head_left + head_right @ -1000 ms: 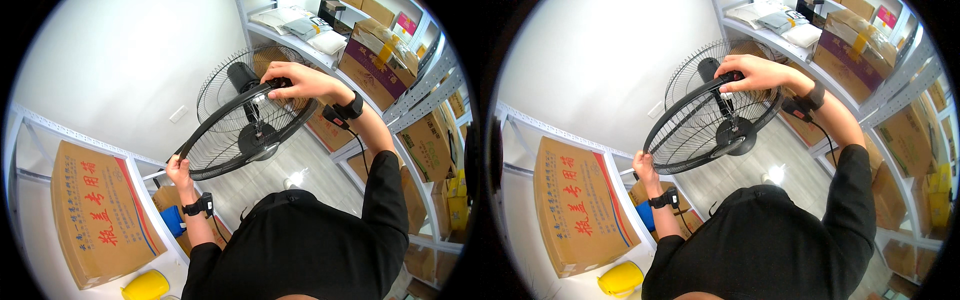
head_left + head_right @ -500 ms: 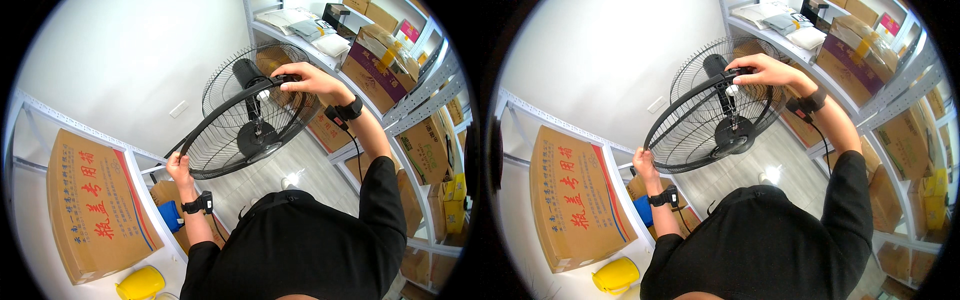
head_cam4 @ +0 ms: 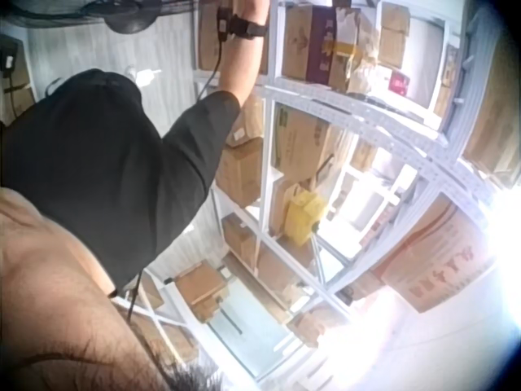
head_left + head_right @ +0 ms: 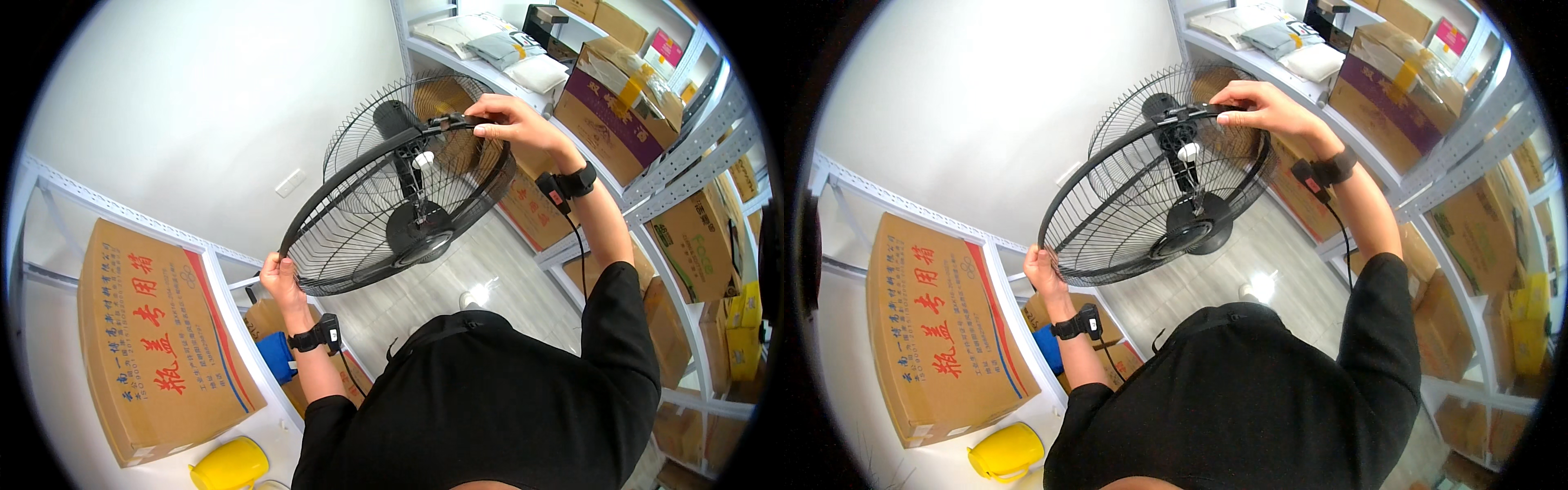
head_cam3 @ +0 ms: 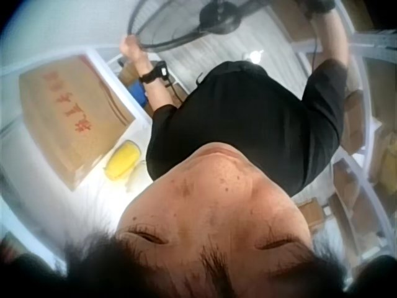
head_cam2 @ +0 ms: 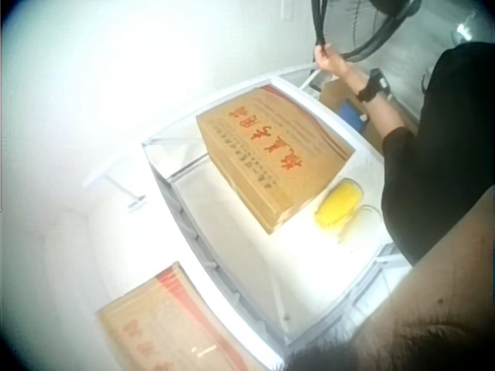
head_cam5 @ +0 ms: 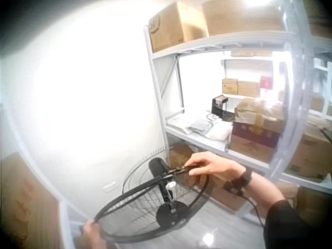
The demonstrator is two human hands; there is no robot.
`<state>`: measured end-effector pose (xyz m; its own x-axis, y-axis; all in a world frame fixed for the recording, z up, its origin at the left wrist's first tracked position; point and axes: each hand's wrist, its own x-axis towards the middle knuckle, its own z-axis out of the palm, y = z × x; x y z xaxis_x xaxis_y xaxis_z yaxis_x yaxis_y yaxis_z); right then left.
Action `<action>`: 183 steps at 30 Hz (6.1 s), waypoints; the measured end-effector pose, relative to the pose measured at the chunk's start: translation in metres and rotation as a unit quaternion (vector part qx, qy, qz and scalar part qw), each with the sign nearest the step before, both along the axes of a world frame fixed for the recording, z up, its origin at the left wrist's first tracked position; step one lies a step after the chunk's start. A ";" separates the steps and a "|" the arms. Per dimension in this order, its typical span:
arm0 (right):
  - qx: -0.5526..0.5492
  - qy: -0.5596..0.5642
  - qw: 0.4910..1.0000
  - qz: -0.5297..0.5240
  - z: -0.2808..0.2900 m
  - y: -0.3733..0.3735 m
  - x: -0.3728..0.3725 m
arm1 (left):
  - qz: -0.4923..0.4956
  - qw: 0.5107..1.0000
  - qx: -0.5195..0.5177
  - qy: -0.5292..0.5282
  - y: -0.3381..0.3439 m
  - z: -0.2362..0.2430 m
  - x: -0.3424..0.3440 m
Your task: The person disassembles a standing fan by removing the front grille and then the rear grille. They then detach the motor housing from the stand and sit on the floor to work on the internal wiring and components using a screwdriver.
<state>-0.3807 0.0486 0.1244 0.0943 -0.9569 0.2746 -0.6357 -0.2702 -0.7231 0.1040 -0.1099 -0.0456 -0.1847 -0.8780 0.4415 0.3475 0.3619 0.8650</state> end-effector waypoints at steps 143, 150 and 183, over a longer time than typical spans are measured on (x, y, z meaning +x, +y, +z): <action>0.242 -0.818 0.506 -0.128 -0.442 -0.053 -0.150 | 0.029 0.998 0.018 -0.052 -0.070 -0.074 -0.175; 0.247 -0.818 0.506 -0.119 -0.446 -0.064 -0.157 | 0.038 0.998 -0.002 -0.057 -0.083 -0.085 -0.168; 0.236 -0.835 0.486 -0.107 -0.456 -0.072 -0.136 | 0.240 0.963 -0.055 -0.109 -0.096 -0.074 -0.170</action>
<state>-0.5167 -0.0237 -0.3319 0.0015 -0.8893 -0.4573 0.9663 0.1190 -0.2282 -0.0658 -0.2063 -0.1194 0.1320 -0.8358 0.5330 -0.0684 0.5287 0.8460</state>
